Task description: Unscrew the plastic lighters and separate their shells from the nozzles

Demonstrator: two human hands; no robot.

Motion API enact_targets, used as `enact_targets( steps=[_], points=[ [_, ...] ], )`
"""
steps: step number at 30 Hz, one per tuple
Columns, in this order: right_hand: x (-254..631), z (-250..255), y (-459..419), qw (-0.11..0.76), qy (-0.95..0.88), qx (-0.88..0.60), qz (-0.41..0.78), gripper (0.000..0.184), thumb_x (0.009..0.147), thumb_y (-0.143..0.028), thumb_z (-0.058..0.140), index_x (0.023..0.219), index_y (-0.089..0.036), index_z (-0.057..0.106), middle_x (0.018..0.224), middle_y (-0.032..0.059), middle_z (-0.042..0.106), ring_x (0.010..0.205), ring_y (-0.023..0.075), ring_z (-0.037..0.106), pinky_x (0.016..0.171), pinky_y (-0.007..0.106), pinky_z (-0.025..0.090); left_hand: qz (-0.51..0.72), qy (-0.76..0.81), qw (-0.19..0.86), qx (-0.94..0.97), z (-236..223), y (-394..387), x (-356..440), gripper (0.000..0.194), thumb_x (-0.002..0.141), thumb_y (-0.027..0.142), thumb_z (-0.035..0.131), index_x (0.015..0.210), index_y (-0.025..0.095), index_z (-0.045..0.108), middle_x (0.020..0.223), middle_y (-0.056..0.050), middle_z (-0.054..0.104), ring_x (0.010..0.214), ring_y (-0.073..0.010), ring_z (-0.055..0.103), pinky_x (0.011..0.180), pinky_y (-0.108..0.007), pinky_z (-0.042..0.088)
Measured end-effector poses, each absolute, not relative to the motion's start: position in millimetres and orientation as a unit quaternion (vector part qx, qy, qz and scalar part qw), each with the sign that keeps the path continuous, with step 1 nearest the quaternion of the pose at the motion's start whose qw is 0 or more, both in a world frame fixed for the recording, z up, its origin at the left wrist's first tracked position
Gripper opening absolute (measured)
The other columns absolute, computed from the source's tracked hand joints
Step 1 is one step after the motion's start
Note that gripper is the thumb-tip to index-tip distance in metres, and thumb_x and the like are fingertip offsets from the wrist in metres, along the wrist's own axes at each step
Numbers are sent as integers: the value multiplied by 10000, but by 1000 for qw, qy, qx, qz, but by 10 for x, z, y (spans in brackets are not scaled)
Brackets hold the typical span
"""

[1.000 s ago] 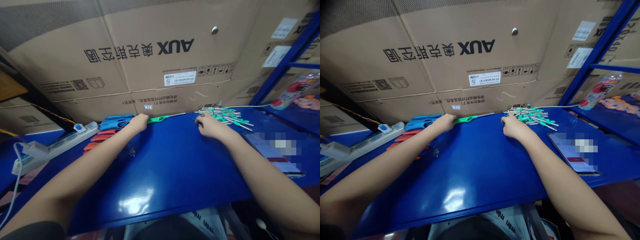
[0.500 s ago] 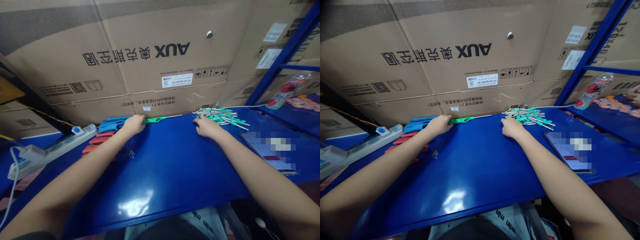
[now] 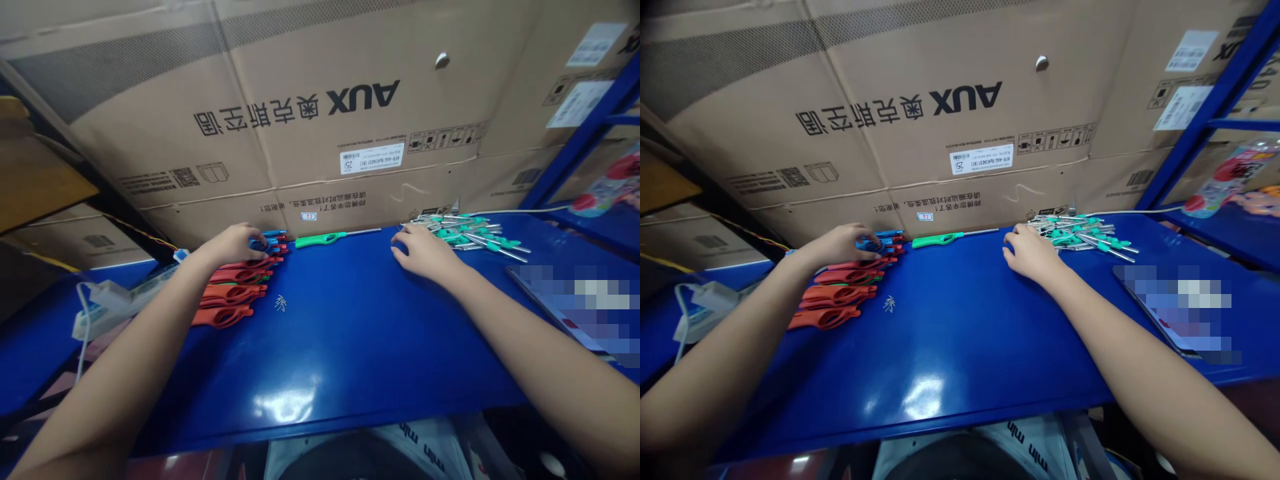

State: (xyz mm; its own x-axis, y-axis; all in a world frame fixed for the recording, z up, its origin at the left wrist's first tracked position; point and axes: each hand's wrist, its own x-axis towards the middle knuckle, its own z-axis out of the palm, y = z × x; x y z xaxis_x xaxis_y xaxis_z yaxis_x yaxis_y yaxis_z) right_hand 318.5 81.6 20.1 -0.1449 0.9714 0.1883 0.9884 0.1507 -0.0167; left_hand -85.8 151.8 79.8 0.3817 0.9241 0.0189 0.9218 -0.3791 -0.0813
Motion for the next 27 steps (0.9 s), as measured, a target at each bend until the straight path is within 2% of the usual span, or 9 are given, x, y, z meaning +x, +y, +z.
enact_targets(
  steps=[5, 9, 12, 15, 19, 22, 27],
  points=[
    [3083, 160, 785, 118, -784, -606, -63, 290, 982, -304, 451, 1059, -195, 708, 1162, 100, 659, 1149, 268, 573, 830, 362, 493, -31, -554, 48, -831, 702, 1525, -925, 385, 717, 477, 671, 981, 205, 737, 1004, -72, 639, 939, -252, 643, 865, -323, 515],
    [3055, 139, 776, 131, -803, -578, -58, 289, 980, -296, 445, 1003, -193, 714, 1122, 98, 684, 1106, 257, 592, 820, 349, 479, -29, -555, 53, -829, 674, 1516, -915, 311, 733, 456, 651, 899, 217, 761, 985, -73, 644, 910, -251, 641, 872, -333, 513],
    [3028, 117, 779, 129, -814, -565, -52, 290, 980, -296, 445, 988, -193, 716, 1107, 100, 695, 1090, 254, 597, 817, 345, 474, -25, -552, 55, -832, 667, 1501, -891, 329, 776, 501, 614, 873, 230, 774, 977, -78, 655, 894, -245, 648, 874, -333, 514],
    [2997, 96, 780, 121, -821, -557, -42, 287, 978, -296, 453, 990, -192, 720, 1099, 97, 702, 1077, 251, 601, 798, 339, 473, -13, -557, 58, -828, 641, 1501, -866, 350, 759, 553, 629, 834, 243, 773, 959, -71, 665, 885, -242, 657, 853, -320, 518],
    [2981, 79, 784, 116, -828, -548, -30, 288, 978, -291, 459, 992, -183, 725, 1090, 96, 706, 1088, 249, 603, 796, 328, 470, 7, -570, 74, -819, 609, 1493, -827, 251, 753, 456, 625, 798, 246, 755, 967, -61, 661, 880, -242, 672, 811, -307, 519],
    [2986, 72, 788, 118, -832, -542, -26, 295, 984, -295, 455, 984, -178, 726, 1081, 99, 707, 1084, 247, 603, 814, 329, 466, 32, -584, 119, -802, 641, 1443, -777, 228, 818, 400, 583, 861, 230, 730, 1028, -61, 673, 899, -242, 672, 783, -302, 514],
    [2989, 73, 781, 127, -833, -538, -27, 305, 989, -300, 450, 984, -166, 723, 1077, 99, 707, 1078, 246, 603, 784, 327, 457, 71, -605, 177, -773, 799, 1295, -655, 206, 931, 335, 501, 916, 201, 657, 1003, -70, 707, 932, -267, 672, 778, -319, 505]
  ],
)
